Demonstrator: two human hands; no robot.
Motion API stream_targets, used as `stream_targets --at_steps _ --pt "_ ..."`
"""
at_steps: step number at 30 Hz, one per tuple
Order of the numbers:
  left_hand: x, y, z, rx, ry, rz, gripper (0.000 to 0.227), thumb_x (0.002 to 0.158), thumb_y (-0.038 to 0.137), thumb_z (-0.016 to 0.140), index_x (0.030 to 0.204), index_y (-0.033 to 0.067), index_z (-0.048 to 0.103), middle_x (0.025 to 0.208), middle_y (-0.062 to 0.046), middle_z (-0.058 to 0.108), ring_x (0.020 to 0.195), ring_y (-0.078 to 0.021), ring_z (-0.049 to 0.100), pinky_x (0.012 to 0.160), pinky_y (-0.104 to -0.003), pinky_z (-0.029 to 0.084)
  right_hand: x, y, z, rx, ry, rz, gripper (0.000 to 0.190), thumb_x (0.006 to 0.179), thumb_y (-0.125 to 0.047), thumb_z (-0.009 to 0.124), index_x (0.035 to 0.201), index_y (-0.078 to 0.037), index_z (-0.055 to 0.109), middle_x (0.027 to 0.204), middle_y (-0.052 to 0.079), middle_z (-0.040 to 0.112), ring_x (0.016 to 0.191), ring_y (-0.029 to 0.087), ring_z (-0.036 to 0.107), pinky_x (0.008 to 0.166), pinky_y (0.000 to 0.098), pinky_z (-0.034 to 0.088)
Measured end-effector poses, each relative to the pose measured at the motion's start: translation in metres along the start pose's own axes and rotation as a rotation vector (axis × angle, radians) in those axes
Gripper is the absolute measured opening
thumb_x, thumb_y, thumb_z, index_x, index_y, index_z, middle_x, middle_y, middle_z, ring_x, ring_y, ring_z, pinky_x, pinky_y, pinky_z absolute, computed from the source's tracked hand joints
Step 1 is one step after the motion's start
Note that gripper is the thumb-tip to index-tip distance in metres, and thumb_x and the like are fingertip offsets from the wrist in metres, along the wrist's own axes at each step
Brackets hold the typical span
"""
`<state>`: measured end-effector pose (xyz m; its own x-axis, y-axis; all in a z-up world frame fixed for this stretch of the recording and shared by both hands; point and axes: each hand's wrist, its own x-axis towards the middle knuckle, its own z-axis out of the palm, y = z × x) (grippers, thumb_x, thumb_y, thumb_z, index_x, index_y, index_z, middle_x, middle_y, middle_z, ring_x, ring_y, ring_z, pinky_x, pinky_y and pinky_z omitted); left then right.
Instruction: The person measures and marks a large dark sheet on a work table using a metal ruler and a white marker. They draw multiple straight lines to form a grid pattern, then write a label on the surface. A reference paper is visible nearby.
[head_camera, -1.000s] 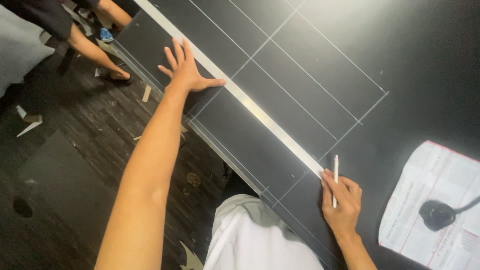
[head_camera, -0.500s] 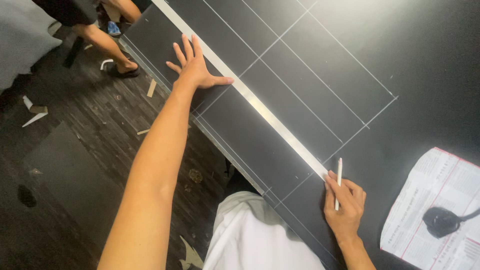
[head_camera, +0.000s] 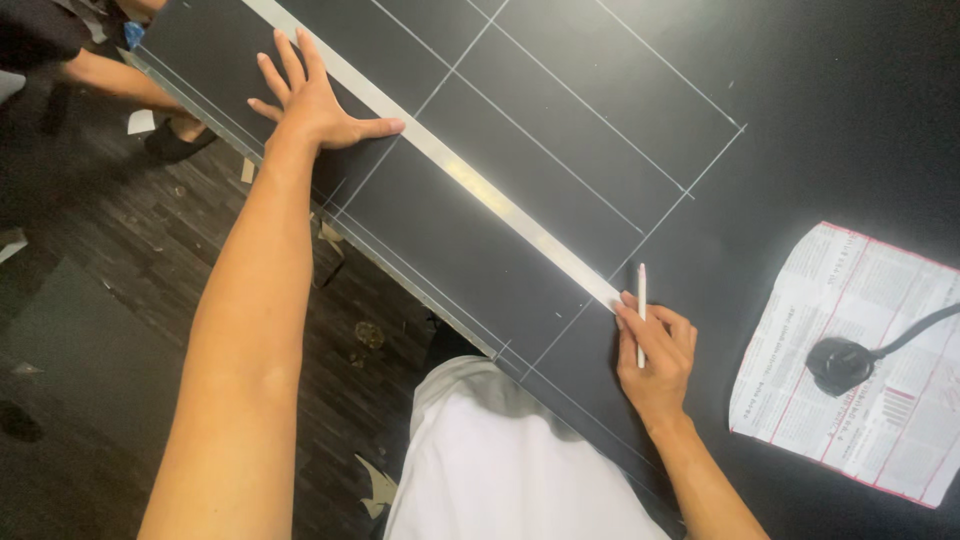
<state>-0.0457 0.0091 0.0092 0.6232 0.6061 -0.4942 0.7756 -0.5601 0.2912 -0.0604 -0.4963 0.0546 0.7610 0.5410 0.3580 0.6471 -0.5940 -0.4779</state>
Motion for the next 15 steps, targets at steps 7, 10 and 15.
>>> stream_targets --at_steps 7,10,15 --pt "0.0009 0.0020 0.0021 0.027 0.014 -0.014 0.173 0.047 0.078 0.089 0.165 0.0104 -0.018 0.173 -0.022 -0.022 0.157 -0.0465 -0.022 0.119 -0.079 -0.005 -0.0015 0.0045 -0.0007 -0.004 -0.008 -0.008 0.028 0.089 0.002 0.078 0.114 -0.009 0.077 0.116 0.003 0.077 0.099 0.020 0.061 0.088 0.0333 0.043" --pt "0.0032 0.0015 0.0002 0.040 0.008 -0.032 0.173 0.047 0.078 0.088 0.165 0.0104 -0.018 0.173 -0.021 -0.021 0.157 -0.0462 -0.021 0.119 -0.079 -0.004 0.0000 0.0050 0.0003 -0.010 -0.014 -0.021 0.028 0.088 0.002 0.078 0.113 -0.009 0.077 0.116 0.003 0.077 0.099 0.020 0.061 0.088 0.0332 0.043" --pt "0.0035 0.0003 0.0022 0.049 0.012 -0.002 0.173 0.049 0.080 0.087 0.165 0.0066 -0.017 0.172 -0.024 -0.022 0.156 -0.0482 -0.022 0.117 -0.081 -0.005 -0.0040 0.0067 -0.0002 -0.022 -0.031 -0.021 0.029 0.087 0.003 0.079 0.113 -0.009 0.077 0.117 0.002 0.077 0.099 0.020 0.060 0.088 0.0338 0.043"
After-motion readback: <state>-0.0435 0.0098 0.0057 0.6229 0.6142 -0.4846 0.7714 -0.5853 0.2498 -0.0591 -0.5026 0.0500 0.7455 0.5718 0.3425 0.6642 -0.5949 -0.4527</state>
